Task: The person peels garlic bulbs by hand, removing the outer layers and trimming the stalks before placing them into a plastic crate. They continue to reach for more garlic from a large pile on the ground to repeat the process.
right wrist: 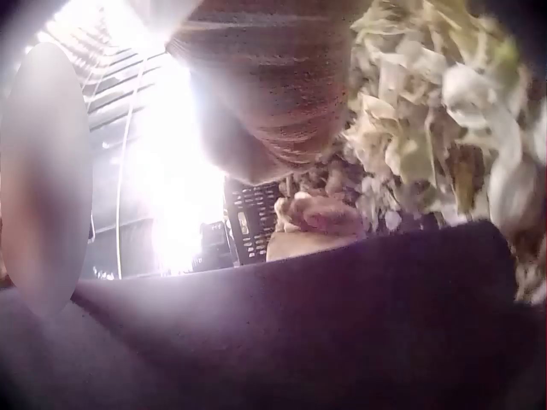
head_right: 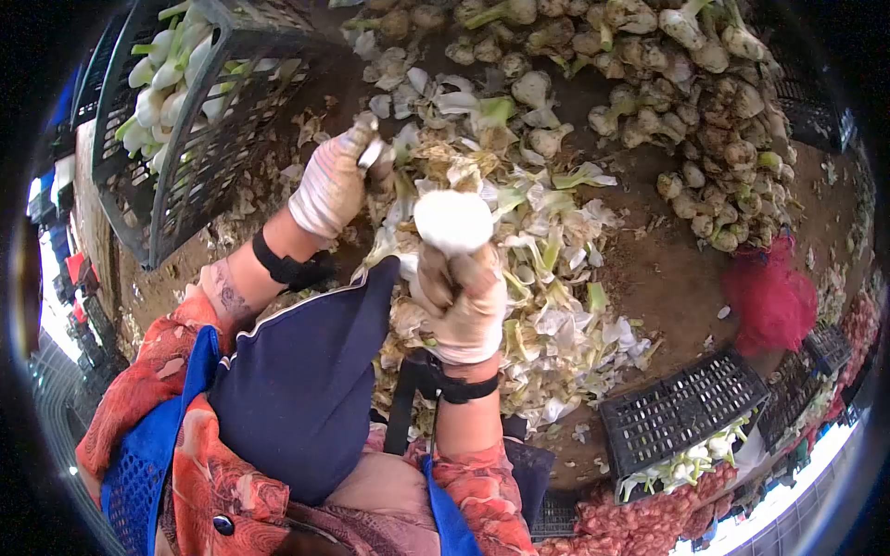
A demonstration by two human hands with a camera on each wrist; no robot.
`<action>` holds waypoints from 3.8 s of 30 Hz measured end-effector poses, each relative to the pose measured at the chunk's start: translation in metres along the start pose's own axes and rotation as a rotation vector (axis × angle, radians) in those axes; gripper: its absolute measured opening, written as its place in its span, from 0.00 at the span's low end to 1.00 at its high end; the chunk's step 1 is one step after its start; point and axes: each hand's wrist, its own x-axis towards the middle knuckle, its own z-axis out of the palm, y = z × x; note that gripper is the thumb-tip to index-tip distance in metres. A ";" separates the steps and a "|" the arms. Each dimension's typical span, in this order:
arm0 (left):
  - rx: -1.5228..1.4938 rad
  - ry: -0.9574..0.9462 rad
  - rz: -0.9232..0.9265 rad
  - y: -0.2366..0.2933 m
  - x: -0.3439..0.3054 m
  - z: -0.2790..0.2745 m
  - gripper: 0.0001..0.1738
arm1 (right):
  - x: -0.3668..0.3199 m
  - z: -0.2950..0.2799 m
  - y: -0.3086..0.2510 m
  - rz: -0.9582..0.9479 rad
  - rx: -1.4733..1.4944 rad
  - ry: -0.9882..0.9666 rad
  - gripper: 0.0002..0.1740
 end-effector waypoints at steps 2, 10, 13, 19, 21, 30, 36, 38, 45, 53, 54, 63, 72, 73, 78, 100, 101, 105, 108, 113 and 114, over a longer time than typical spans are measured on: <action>0.092 -0.039 -0.063 -0.015 0.005 -0.017 0.23 | 0.008 0.074 -0.009 -0.048 -0.273 0.103 0.21; 0.384 -0.147 -0.161 -0.001 0.013 -0.005 0.17 | 0.131 0.059 -0.059 -0.472 -0.919 0.180 0.29; 0.493 -0.192 -0.048 -0.003 0.011 0.005 0.23 | 0.173 -0.006 -0.105 -0.260 -2.403 0.750 0.28; 0.370 -0.249 0.117 0.001 0.027 0.010 0.35 | 0.161 -0.025 -0.098 -0.446 -2.488 0.580 0.22; 0.339 -0.281 0.104 0.000 0.037 0.017 0.47 | 0.134 -0.015 -0.089 -0.507 -2.428 0.478 0.23; 0.136 -0.447 0.024 0.028 -0.001 0.035 0.55 | 0.028 0.019 -0.051 -0.523 -0.901 0.365 0.24; 0.818 -0.386 0.614 0.034 -0.018 0.045 0.54 | 0.010 0.025 -0.032 -0.319 -0.768 0.212 0.27; 0.848 -0.379 0.641 0.036 -0.021 0.046 0.54 | 0.010 0.027 -0.027 -0.349 -0.786 0.241 0.24; 0.841 -0.430 0.577 0.044 -0.029 0.044 0.55 | -0.003 0.027 -0.034 -0.252 -0.583 0.159 0.13; -0.149 -0.667 -0.415 0.043 -0.029 0.037 0.52 | 0.002 0.024 -0.032 -0.378 -0.765 0.245 0.13; -0.164 -0.616 -0.387 0.034 -0.024 0.041 0.51 | 0.001 0.029 -0.034 -0.333 -0.721 0.241 0.11; 0.321 -0.472 -0.094 0.038 -0.022 0.043 0.52 | 0.009 0.013 -0.028 -0.556 -1.024 0.164 0.15; 0.303 -0.494 -0.260 0.061 -0.014 0.038 0.38 | 0.002 0.021 -0.024 -0.616 -0.840 0.376 0.11; 0.329 -0.480 -0.288 0.057 -0.015 0.037 0.42 | 0.001 0.016 -0.021 -0.617 -0.839 0.375 0.11; 0.219 -0.456 -0.098 0.049 -0.012 0.025 0.46 | 0.008 -0.014 -0.043 -0.415 -0.743 0.472 0.09; 0.932 -0.665 0.247 0.057 -0.026 0.037 0.18 | -0.018 0.019 -0.038 -0.728 -1.800 0.059 0.33; 1.030 -0.681 0.399 0.055 -0.026 0.036 0.17 | -0.016 0.020 -0.038 -0.777 -1.864 0.035 0.33; 1.125 -0.588 0.600 0.057 -0.025 0.042 0.09 | -0.017 0.012 -0.024 -0.748 -1.677 0.073 0.34; 0.770 -0.458 0.162 0.050 -0.025 0.042 0.08 | -0.024 0.018 -0.011 -0.465 -0.999 0.221 0.33; 0.478 -0.295 -0.028 0.038 -0.020 0.034 0.16 | -0.013 0.004 -0.001 -0.509 -0.753 0.173 0.36; 0.381 -0.266 -0.060 0.036 -0.020 0.033 0.17 | -0.011 0.002 -0.008 -0.415 -0.791 0.118 0.35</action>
